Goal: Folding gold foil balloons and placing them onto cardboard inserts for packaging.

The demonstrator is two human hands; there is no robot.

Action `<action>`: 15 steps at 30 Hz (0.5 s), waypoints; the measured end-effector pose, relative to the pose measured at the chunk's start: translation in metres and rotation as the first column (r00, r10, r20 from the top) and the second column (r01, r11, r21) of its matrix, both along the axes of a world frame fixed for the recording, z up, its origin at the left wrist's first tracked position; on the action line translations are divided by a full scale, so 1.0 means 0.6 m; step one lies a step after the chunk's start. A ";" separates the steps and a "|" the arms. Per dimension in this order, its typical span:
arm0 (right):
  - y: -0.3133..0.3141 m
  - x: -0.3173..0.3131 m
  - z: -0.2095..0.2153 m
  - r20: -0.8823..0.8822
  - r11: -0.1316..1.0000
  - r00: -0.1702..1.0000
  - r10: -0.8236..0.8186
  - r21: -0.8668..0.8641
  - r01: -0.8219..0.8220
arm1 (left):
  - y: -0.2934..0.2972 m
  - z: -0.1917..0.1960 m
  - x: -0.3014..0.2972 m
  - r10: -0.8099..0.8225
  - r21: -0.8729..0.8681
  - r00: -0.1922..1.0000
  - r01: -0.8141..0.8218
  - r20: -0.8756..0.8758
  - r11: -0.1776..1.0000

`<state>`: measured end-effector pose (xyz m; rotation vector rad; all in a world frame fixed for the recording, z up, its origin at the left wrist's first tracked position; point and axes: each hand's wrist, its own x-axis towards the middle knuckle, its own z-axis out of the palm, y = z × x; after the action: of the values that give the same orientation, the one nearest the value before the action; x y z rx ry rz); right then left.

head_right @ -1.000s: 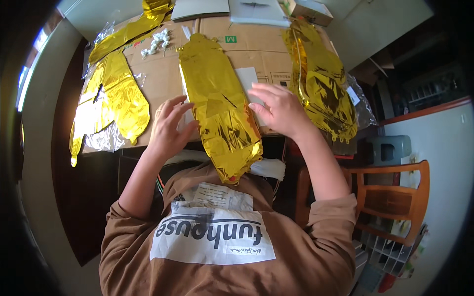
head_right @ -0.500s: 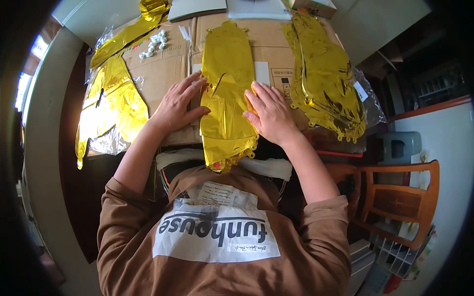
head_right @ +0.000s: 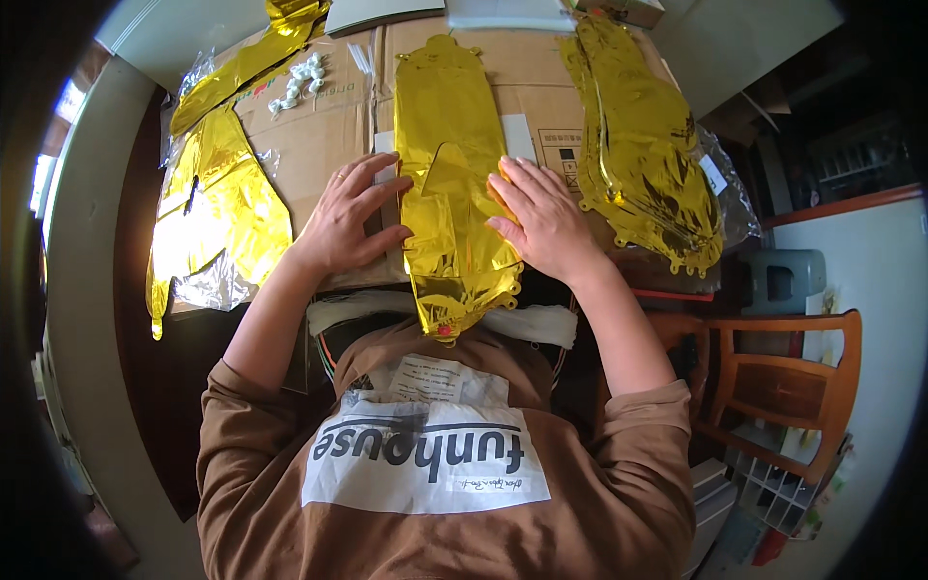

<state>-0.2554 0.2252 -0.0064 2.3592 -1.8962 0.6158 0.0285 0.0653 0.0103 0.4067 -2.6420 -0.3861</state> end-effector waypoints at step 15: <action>0.015 -0.014 -0.004 0.030 0.999 0.999 0.011 -0.038 -0.010 | 0.013 0.003 -0.006 -0.002 0.040 0.998 -0.001 0.069 0.999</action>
<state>-0.2637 0.2344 -0.0086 2.3517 -1.8677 0.6866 0.0249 0.0729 0.0119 0.4391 -2.7054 -0.4326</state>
